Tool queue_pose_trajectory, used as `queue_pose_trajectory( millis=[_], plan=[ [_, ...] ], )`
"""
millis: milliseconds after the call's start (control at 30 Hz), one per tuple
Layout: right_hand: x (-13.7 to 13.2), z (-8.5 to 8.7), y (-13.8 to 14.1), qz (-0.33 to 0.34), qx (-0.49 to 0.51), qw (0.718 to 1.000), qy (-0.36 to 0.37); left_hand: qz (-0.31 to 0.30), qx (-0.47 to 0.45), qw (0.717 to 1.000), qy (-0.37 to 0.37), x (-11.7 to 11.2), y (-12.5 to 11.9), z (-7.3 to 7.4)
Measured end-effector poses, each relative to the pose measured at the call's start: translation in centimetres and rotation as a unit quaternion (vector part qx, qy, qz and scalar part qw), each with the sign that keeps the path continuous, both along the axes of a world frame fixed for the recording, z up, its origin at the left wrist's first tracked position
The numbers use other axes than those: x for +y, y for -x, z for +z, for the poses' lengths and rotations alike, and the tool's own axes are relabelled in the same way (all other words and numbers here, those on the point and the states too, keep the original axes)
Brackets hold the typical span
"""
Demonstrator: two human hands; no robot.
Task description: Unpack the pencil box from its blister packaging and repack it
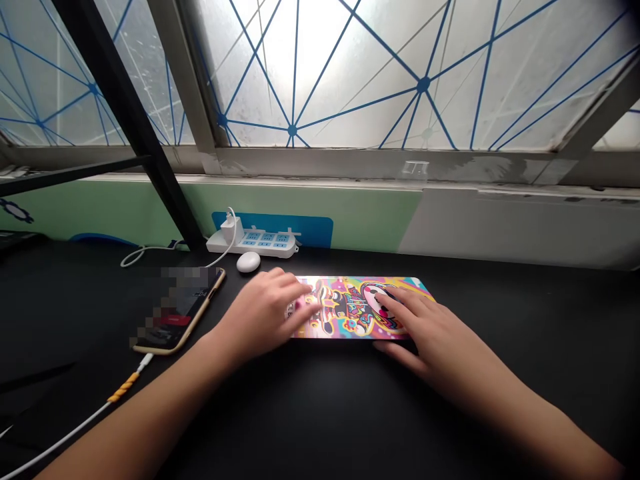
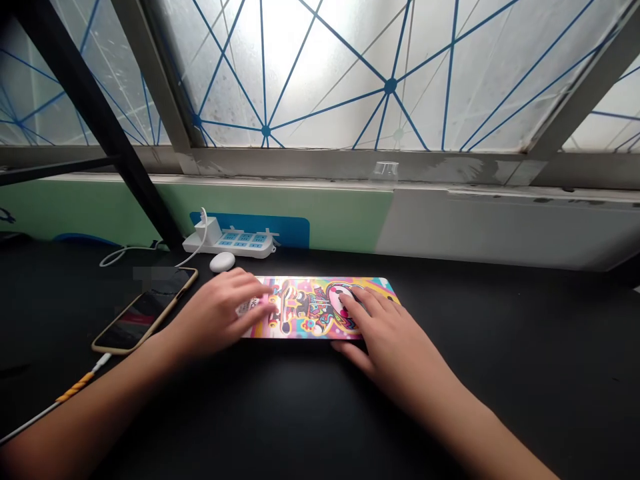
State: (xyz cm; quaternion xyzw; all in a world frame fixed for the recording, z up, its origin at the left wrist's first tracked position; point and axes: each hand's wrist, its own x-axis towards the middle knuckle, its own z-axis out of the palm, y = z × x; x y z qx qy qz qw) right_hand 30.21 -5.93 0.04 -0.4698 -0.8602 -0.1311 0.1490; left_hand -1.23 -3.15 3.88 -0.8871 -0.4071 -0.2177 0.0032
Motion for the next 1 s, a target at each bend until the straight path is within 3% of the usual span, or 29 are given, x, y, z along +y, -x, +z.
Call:
queue_pose_trajectory(
  millis=[67, 133, 367, 500, 633, 833, 1000],
  plan=[
    [0.1, 0.3, -0.1, 0.000, -0.004, 1.000, 0.003, 0.125, 0.005, 0.992, 0.026, 0.7, 1.0, 0.1],
    [0.2, 0.4, -0.4, 0.006, -0.016, 1.000, 0.004, 0.172, 0.018, 0.980, 0.098, 1.3, 1.8, -0.1],
    [-0.3, -0.5, 0.0, 0.031, -0.034, 0.999, -0.021, 0.130, -0.160, 0.950, 0.233, 2.0, 0.6, -2.4],
    [-1.3, -1.1, 2.9, 0.069, -0.049, 0.996, -0.034, 0.093, -0.310, 0.885, 0.335, 2.2, -0.6, -3.7],
    [-1.9, -0.7, 5.4, 0.088, -0.044, 0.995, -0.023, 0.084, -0.373, 0.837, 0.391, 2.5, -0.8, -4.0],
    [-1.1, 0.4, 8.8, 0.124, -0.048, 0.991, 0.026, 0.061, -0.386, 0.844, 0.367, 2.5, -0.7, -4.0],
    [-0.1, 0.2, 11.1, 0.142, -0.044, 0.988, 0.035, 0.052, -0.393, 0.849, 0.350, 2.7, -0.5, -4.1]
  ],
)
